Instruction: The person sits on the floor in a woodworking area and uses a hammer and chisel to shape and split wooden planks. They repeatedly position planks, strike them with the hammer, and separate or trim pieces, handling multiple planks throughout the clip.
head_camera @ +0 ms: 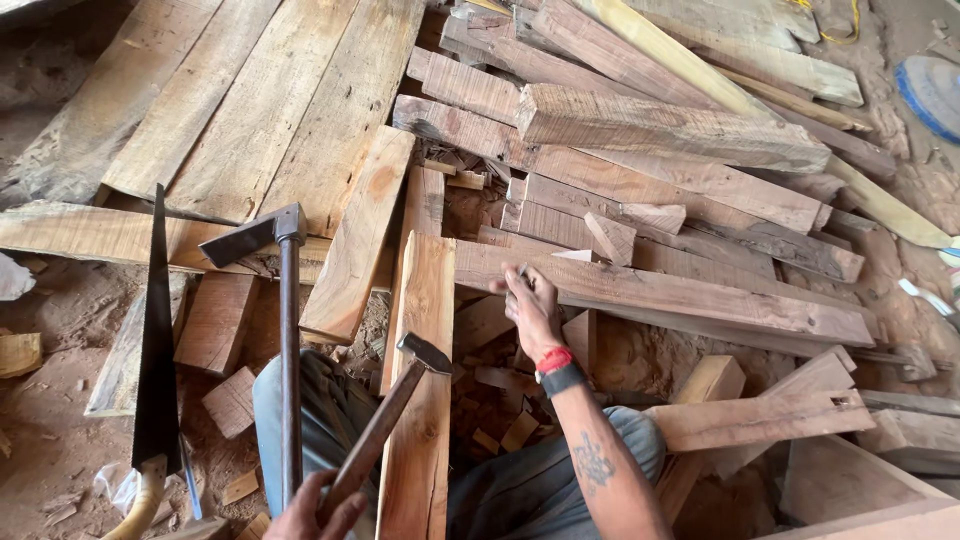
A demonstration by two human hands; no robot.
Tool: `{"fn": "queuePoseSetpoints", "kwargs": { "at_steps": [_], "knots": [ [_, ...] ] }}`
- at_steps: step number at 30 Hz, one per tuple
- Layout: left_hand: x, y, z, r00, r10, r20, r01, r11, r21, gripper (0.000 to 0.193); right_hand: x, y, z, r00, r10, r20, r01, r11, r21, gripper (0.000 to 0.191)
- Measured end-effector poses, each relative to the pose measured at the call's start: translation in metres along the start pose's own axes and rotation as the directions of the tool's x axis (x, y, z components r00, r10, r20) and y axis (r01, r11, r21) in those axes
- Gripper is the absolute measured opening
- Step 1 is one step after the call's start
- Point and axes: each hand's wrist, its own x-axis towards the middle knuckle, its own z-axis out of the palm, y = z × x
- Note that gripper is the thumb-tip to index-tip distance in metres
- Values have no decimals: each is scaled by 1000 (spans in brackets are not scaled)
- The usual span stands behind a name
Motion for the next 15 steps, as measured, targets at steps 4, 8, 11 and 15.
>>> {"fn": "queuePoseSetpoints", "kwargs": {
  "at_steps": [4, 8, 11, 15],
  "knots": [
    [-3, -9, 23, 952, 247, -183, -237, 969, 77, 69, 29, -5, 14, 981, -161, 108, 168, 984, -58, 31],
    [9, -23, 25, 795, 566, -220, -430, 780, 454, 96, 63, -6, 32, 921, -374, 106, 387, 853, -350, 25],
    [15, -29, 28, 658, 729, -188, -359, 523, 773, 52, 82, -2, 42, 941, -335, 35, 315, 836, -449, 31],
    [29, -32, 24, 856, 373, -359, -287, 919, 269, 41, 86, 9, 51, 898, -436, 64, 410, 774, -483, 18]
  ]
}}
